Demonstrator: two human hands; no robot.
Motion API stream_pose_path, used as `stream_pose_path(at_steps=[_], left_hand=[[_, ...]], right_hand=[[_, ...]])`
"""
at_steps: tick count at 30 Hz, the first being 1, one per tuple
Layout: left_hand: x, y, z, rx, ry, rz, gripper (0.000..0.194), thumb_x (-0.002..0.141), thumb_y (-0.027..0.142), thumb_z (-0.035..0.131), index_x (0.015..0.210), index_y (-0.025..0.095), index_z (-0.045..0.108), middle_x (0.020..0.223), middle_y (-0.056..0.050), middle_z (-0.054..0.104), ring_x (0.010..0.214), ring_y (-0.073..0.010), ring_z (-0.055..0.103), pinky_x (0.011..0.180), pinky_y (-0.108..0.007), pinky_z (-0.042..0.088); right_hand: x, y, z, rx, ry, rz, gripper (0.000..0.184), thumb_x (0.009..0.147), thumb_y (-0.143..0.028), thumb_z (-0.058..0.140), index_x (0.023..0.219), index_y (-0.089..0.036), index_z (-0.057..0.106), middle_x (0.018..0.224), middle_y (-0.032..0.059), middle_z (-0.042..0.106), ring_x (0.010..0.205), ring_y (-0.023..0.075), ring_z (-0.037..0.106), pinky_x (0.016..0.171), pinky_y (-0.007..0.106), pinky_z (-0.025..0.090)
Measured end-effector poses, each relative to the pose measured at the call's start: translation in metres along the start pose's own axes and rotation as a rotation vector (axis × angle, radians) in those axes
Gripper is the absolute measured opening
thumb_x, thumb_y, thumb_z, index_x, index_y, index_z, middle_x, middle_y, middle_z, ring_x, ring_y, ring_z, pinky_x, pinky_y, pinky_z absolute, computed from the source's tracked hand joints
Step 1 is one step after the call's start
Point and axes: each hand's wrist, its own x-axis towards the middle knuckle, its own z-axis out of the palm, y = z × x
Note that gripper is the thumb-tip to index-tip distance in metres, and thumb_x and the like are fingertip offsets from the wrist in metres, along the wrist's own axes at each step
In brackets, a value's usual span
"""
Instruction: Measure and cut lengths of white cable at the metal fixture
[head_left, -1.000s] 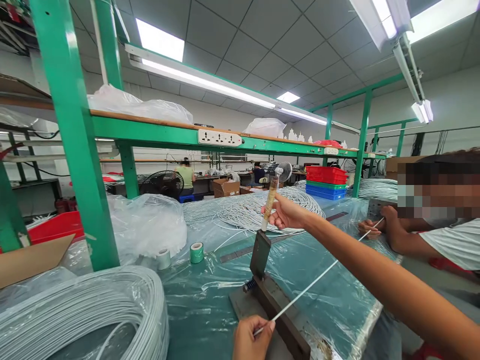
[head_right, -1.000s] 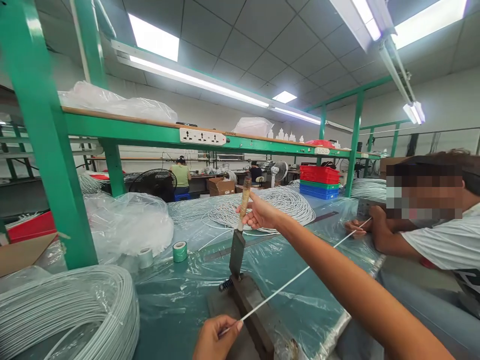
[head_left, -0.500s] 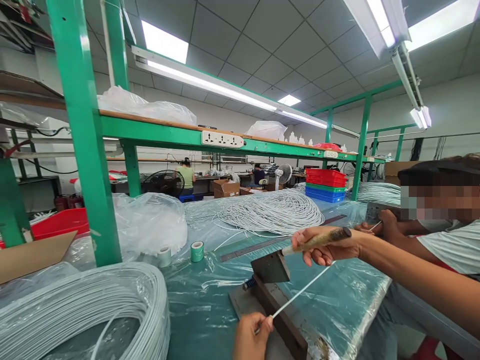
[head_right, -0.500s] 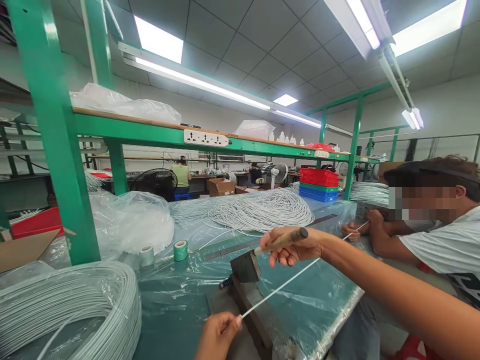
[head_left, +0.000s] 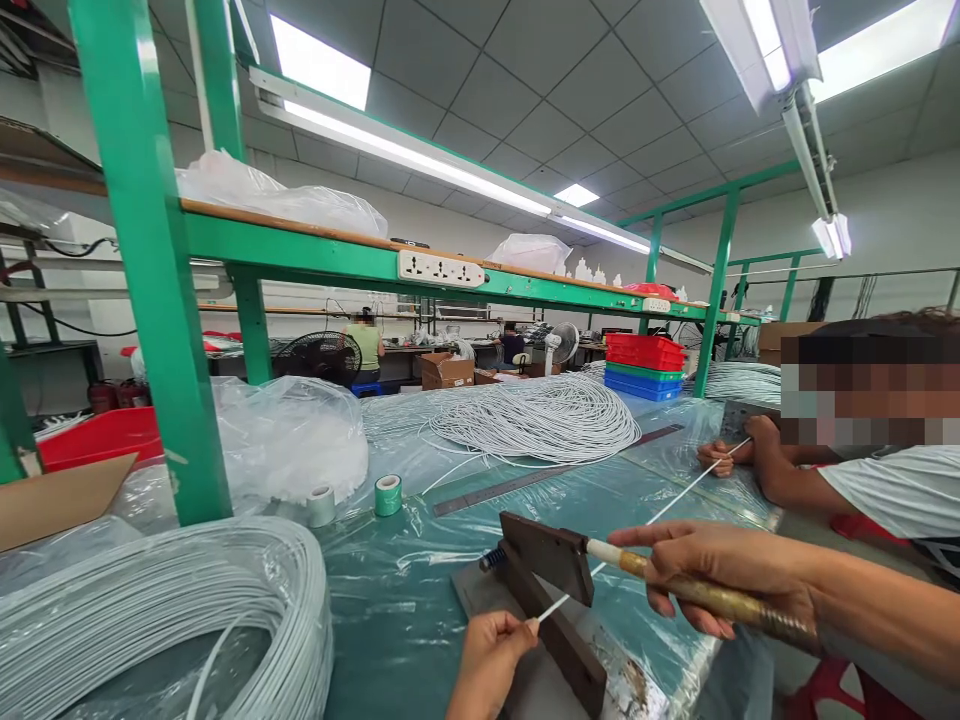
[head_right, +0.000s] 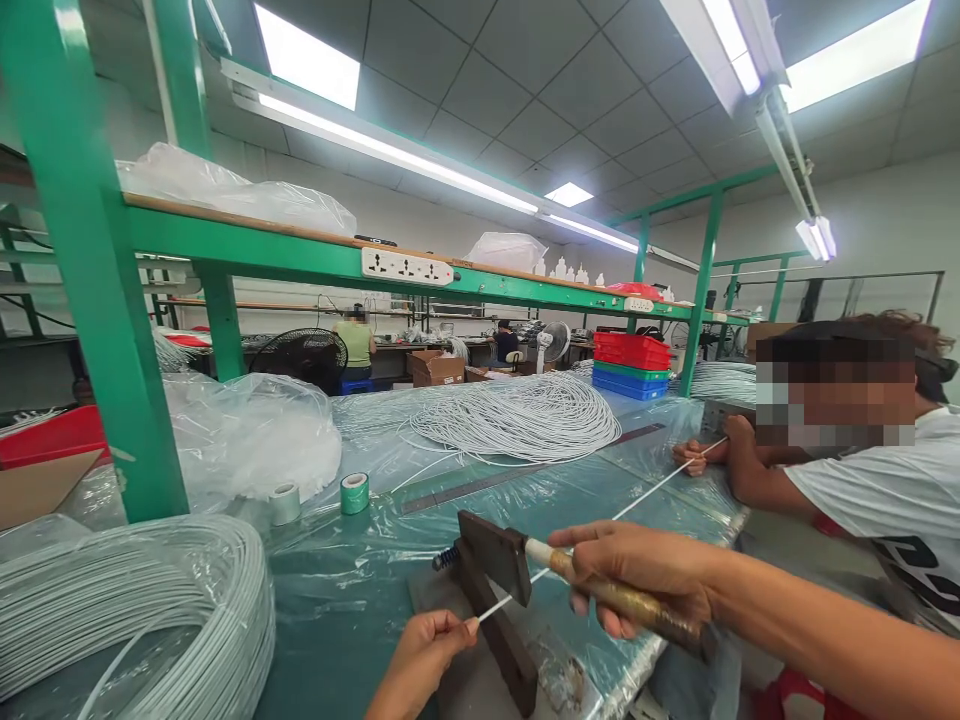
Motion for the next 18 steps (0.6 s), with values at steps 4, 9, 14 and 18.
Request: stream_pose_path(at_steps=[4,9,14,18], left_hand=[[0.000,0.002,0.001,-0.007,0.007,-0.007,0.024,0.046,0.041,0.054,0.039,0.020,0.045,0.034,0.010,0.027,0.039,-0.0054,0.019,0.045,-0.023,0.011],[-0.001,0.002,0.001,-0.022,0.002,-0.002,0.025,0.046,0.041,0.055,0.039,0.020,0.044,0.034,0.010,0.027,0.039,-0.0051,0.018,0.045,-0.023,0.011],[-0.003,0.003,0.000,-0.036,0.004,-0.013,0.028,0.045,0.043,0.058,0.040,0.020,0.044,0.033,0.011,0.027,0.037,-0.0047,0.019,0.044,-0.022,0.012],[-0.002,0.002,0.000,-0.056,0.010,-0.008,0.035,0.043,0.049,0.061,0.040,0.019,0.043,0.033,0.011,0.027,0.037,-0.0042,0.019,0.043,-0.022,0.011]], right_hand=[[0.001,0.022,0.010,-0.037,0.004,0.040,0.036,0.056,-0.011,0.040,0.091,-0.015,0.042,0.045,-0.0062,0.044,0.024,0.0038,0.037,0.023,0.011,0.024],[-0.001,0.046,0.023,-0.239,0.055,-0.067,0.034,0.063,-0.018,0.046,0.097,-0.016,0.044,0.045,-0.0095,0.040,0.025,0.0003,0.027,0.024,0.011,0.017],[-0.012,0.049,0.029,-0.269,0.076,-0.234,0.049,0.064,-0.017,0.047,0.112,-0.017,0.045,0.048,-0.0052,0.051,0.051,0.0085,0.051,0.048,0.012,0.039],[0.002,0.079,0.020,-0.364,0.248,-0.277,0.057,0.057,-0.019,0.051,0.114,-0.020,0.049,0.092,0.0032,0.062,0.086,0.0214,0.056,0.070,0.023,0.045]])
